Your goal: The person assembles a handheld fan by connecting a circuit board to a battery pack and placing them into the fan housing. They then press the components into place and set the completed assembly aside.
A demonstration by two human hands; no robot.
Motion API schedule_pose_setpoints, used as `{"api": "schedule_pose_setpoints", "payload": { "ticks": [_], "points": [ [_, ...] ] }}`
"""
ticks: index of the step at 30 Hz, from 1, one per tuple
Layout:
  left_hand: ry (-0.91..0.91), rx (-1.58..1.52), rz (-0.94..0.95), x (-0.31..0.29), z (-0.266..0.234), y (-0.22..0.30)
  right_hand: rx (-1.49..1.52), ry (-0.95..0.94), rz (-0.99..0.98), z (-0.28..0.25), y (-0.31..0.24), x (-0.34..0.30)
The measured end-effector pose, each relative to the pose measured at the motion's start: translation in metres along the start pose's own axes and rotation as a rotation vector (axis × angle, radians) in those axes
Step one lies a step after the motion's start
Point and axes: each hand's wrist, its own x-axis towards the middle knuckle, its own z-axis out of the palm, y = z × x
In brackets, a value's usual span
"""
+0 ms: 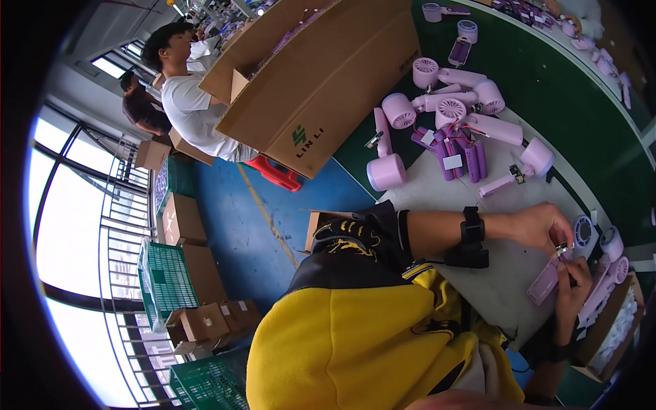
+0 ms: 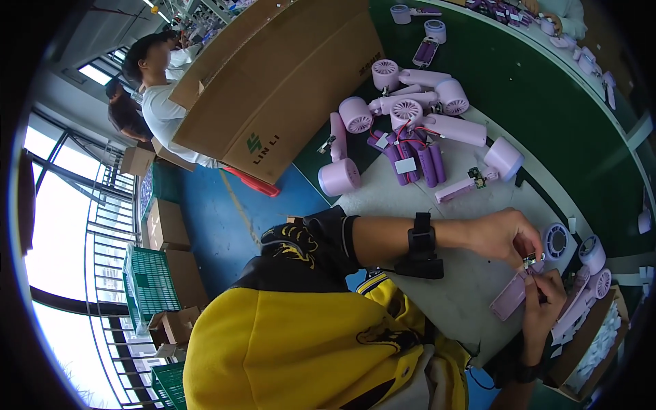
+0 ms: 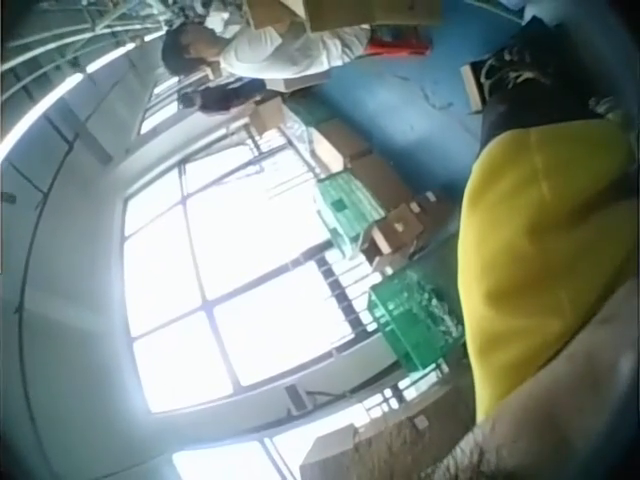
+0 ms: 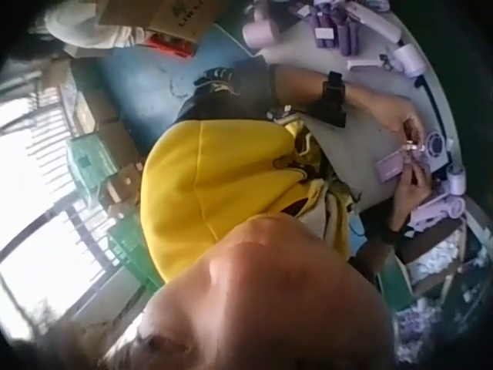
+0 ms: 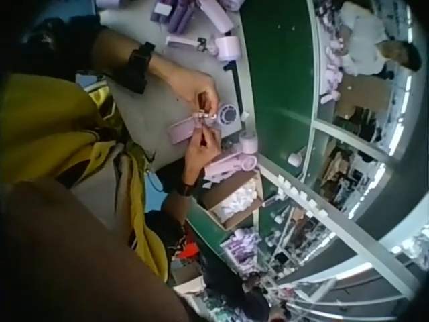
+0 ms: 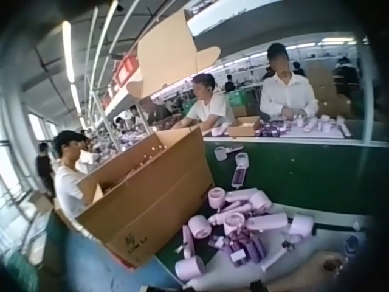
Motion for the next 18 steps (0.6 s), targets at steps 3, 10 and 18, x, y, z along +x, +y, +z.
{"api": "schedule_pose_setpoints", "payload": {
  "ticks": [3, 10, 18],
  "points": [
    [0.018, 0.025, 0.009, -0.002, 0.001, 0.004, 0.003, 0.011, -0.019, 0.0, -0.001, -0.001],
    [0.042, 0.079, 0.032, -0.005, 0.003, 0.01, -0.034, 0.038, -0.059, 0.003, -0.006, -0.003],
    [0.031, 0.176, 0.099, -0.005, 0.007, 0.007, -0.069, 0.036, -0.108, 0.003, 0.005, -0.005]
  ]
}}
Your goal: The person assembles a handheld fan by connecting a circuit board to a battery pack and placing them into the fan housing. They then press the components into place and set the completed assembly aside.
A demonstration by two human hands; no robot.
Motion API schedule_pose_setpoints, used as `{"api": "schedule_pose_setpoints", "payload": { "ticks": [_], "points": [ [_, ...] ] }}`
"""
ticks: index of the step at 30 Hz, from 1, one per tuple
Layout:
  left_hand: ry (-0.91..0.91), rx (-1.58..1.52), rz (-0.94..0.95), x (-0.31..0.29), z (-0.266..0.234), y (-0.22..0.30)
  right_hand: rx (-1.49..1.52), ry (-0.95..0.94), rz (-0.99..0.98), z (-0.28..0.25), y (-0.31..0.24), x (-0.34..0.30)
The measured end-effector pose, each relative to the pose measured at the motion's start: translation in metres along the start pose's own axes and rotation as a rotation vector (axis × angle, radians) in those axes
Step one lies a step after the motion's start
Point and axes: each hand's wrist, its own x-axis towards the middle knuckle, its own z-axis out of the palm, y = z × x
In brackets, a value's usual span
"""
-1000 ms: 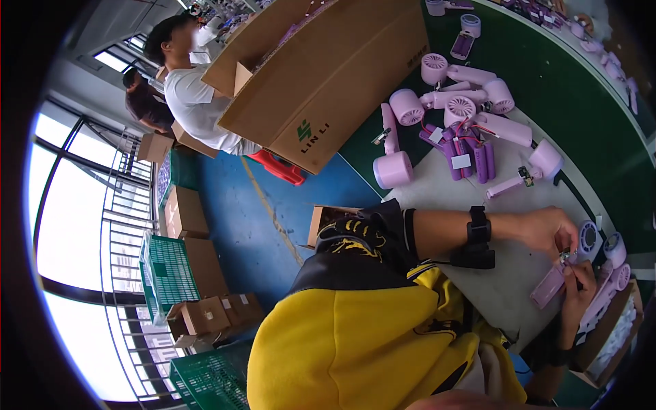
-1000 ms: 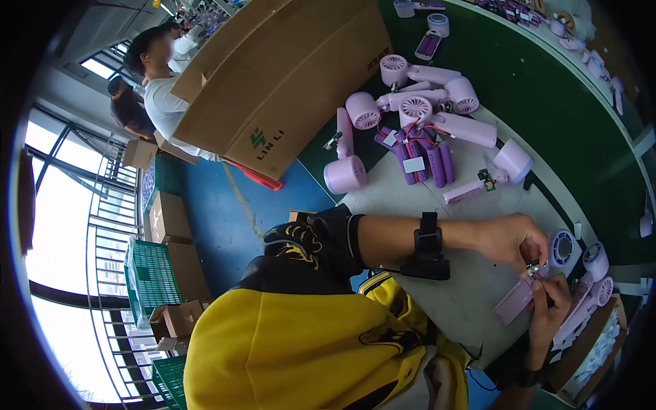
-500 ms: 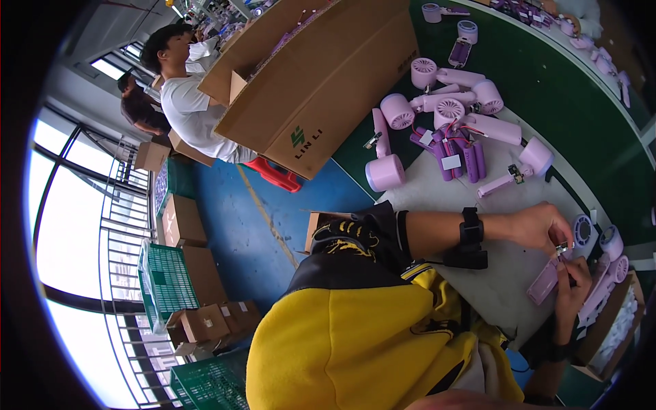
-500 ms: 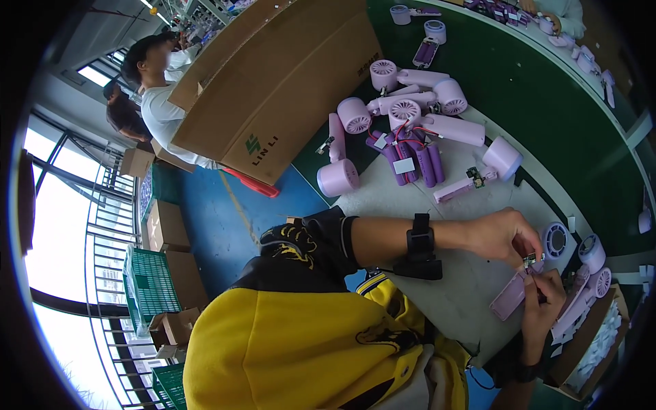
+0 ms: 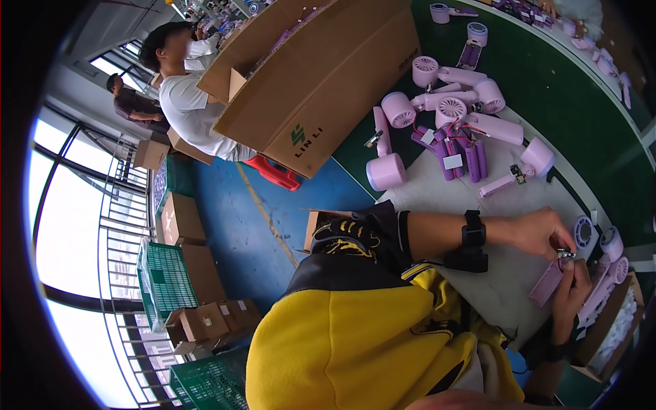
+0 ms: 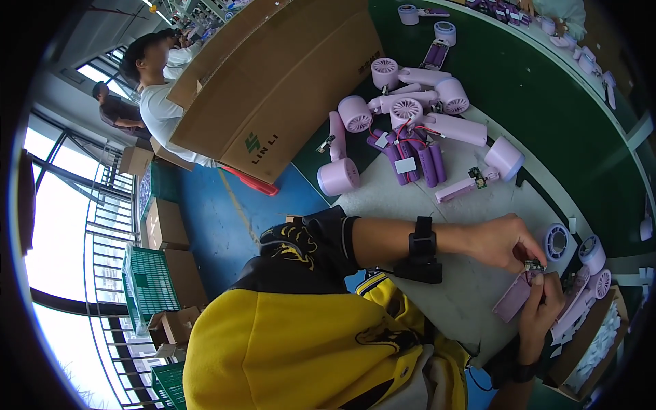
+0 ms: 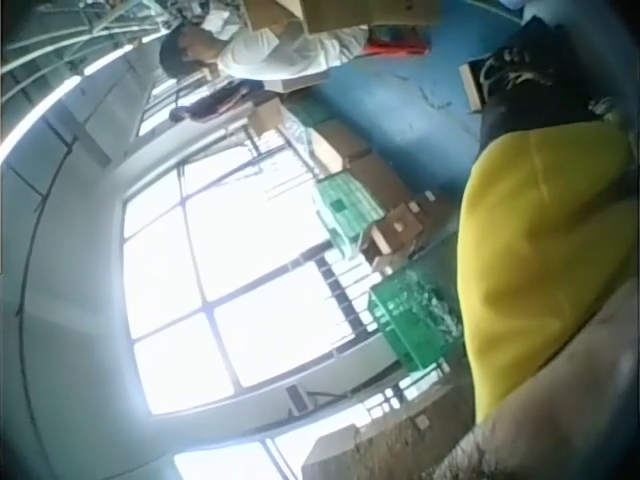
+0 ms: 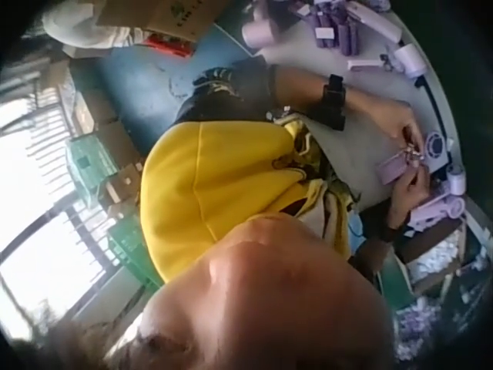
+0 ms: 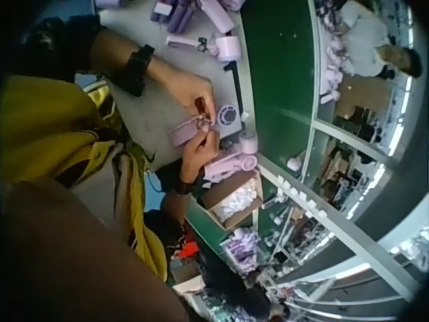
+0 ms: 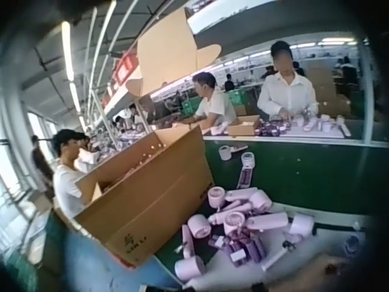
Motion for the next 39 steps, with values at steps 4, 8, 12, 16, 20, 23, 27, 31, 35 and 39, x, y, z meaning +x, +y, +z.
{"api": "schedule_pose_setpoints", "payload": {
  "ticks": [4, 8, 12, 16, 20, 23, 27, 31, 35, 39],
  "points": [
    [0.007, 0.071, 0.02, 0.0, 0.001, -0.003, -0.005, 0.063, 0.256, 0.007, -0.008, -0.003],
    [-0.046, 0.174, 0.087, 0.0, 0.002, -0.002, -0.103, 0.237, 0.071, 0.015, -0.018, 0.005],
    [0.006, 0.102, 0.017, 0.001, 0.003, -0.008, -0.138, 0.203, 0.02, 0.013, -0.018, 0.007],
    [-0.028, -0.042, -0.016, 0.003, -0.005, -0.017, -0.155, 0.139, -0.023, 0.015, -0.019, 0.01],
    [-0.036, -0.09, -0.118, -0.001, -0.012, -0.012, -0.142, 0.165, 0.027, 0.019, -0.018, 0.009],
    [-0.008, -0.017, -0.094, -0.004, -0.012, -0.009, -0.196, 0.146, 0.048, 0.018, -0.017, 0.007],
    [0.018, 0.128, 0.003, -0.003, -0.009, -0.01, -0.168, 0.168, 0.041, 0.017, -0.015, 0.004],
    [0.054, 0.205, 0.089, -0.008, -0.011, -0.009, -0.166, 0.173, 0.087, 0.02, -0.028, 0.007],
    [0.061, 0.249, 0.045, -0.014, -0.014, 0.0, -0.115, 0.17, 0.074, 0.021, -0.032, 0.01],
    [0.067, 0.293, 0.076, -0.01, -0.008, -0.001, -0.101, 0.161, 0.098, 0.021, -0.028, 0.011]
  ]
}}
